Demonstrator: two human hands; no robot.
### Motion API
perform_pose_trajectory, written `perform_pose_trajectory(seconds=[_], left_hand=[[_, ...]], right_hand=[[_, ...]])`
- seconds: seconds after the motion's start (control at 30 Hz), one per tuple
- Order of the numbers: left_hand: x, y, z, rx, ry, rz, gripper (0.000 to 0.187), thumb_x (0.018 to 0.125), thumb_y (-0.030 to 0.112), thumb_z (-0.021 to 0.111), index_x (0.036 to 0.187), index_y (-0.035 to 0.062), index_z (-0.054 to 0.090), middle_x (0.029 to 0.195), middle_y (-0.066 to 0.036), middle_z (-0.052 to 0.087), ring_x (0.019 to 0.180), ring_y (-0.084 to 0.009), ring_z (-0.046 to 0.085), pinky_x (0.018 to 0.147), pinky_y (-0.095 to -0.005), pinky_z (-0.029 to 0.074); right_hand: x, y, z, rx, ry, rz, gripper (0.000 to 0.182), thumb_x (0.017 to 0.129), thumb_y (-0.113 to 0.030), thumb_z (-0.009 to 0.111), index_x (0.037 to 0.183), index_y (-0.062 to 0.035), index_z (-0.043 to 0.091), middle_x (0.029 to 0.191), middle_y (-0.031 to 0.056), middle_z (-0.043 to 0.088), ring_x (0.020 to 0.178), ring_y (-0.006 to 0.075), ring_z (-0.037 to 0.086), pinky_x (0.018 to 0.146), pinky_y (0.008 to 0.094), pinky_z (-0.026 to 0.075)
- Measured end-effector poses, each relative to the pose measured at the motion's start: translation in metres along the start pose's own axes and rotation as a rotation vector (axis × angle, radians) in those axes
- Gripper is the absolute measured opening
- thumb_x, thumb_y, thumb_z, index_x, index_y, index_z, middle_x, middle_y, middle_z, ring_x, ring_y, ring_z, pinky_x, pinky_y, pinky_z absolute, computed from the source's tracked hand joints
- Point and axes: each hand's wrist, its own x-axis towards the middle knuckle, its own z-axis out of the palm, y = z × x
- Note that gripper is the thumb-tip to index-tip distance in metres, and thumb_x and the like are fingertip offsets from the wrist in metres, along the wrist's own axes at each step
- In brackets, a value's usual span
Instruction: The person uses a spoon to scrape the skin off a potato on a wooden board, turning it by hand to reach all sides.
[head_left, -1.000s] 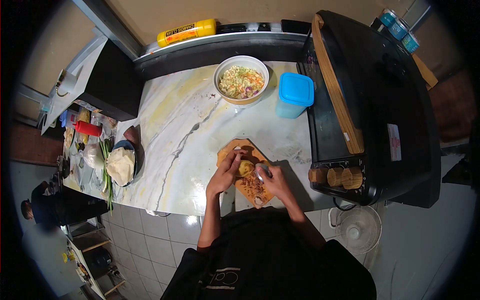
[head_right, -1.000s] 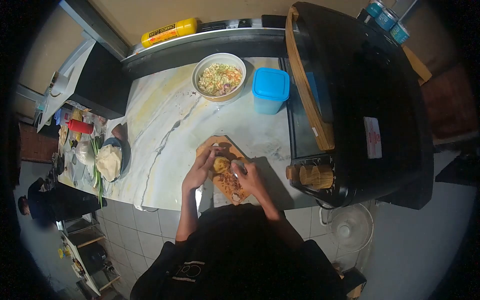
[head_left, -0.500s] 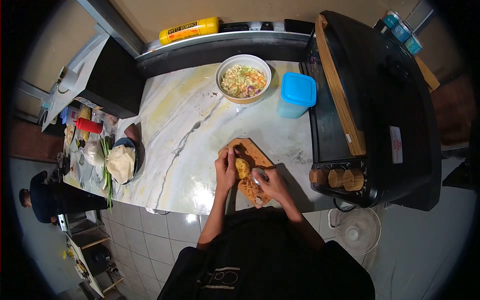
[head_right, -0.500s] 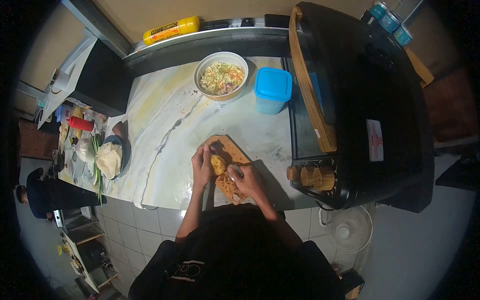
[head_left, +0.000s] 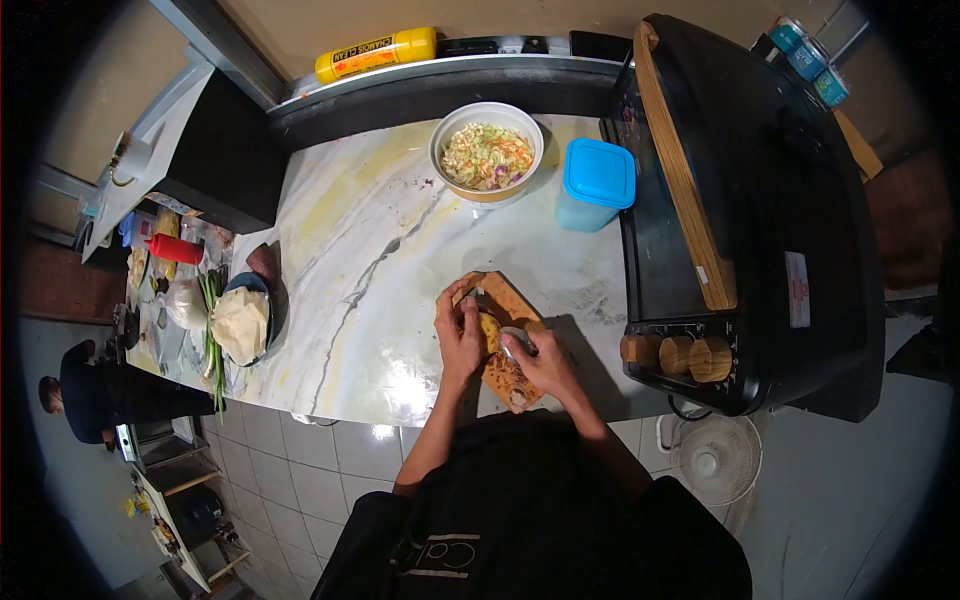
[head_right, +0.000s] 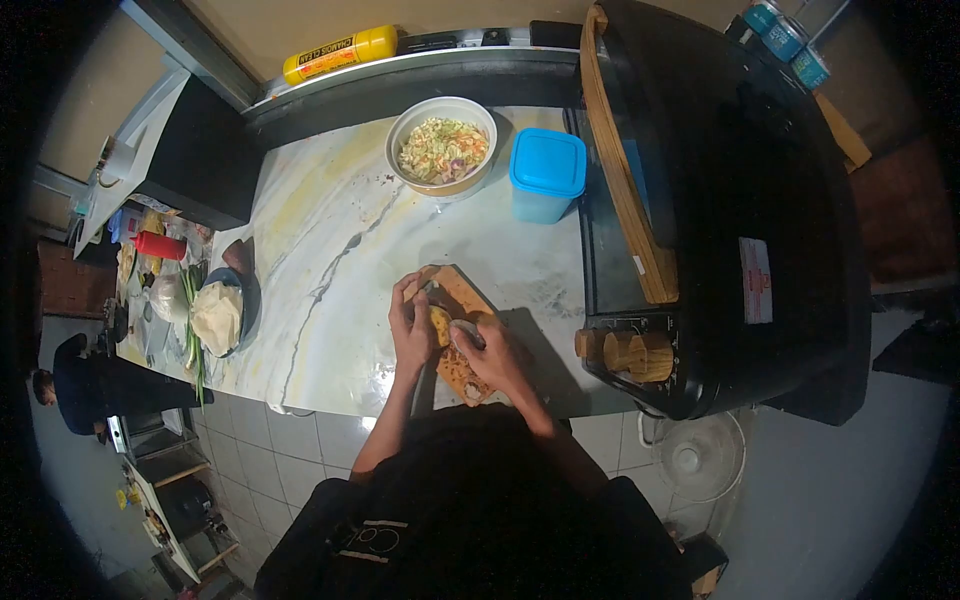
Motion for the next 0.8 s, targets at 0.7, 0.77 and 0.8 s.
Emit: perform_pose_trajectory(seconds=[0.7, 0.77, 0.8], left_hand=[[0.002, -0.017, -0.008, 0.213, -0.055, 0.097, 0.020, 0.084, 0.006, 0.049, 0.079, -0.0053, 0.065, 0.068, -0.011, 0.065, 0.064, -0.0147, 0.059, 0.062, -0.0282, 0.046], [0.001, -0.021, -0.007, 0.176, -0.036, 0.173, 0.017, 0.083, 0.005, 0.052, 0.078, -0.0041, 0.065, 0.063, -0.010, 0.063, 0.057, -0.0128, 0.056, 0.056, -0.0271, 0.045], [0.001, -0.021, -0.007, 0.168, -0.042, 0.177, 0.016, 0.083, 0.005, 0.052, 0.078, -0.0042, 0.065, 0.063, -0.010, 0.063, 0.057, -0.0132, 0.057, 0.056, -0.0273, 0.045]], right_hand=[[0.011, 0.005, 0.006, 0.191, -0.107, -0.033, 0.041, 0.092, -0.029, 0.066, 0.069, 0.0033, 0.057, 0.055, -0.0020, 0.041, 0.053, 0.0058, 0.035, 0.045, 0.0287, 0.029], [0.013, 0.006, 0.007, 0.190, -0.134, 0.037, 0.044, 0.091, -0.034, 0.066, 0.068, 0.0029, 0.058, 0.054, -0.0013, 0.042, 0.051, 0.0069, 0.037, 0.045, 0.0295, 0.030], [0.019, 0.006, 0.007, 0.182, -0.139, 0.070, 0.046, 0.091, -0.037, 0.065, 0.069, 0.0031, 0.059, 0.053, 0.0001, 0.044, 0.051, 0.0085, 0.038, 0.045, 0.0308, 0.031]])
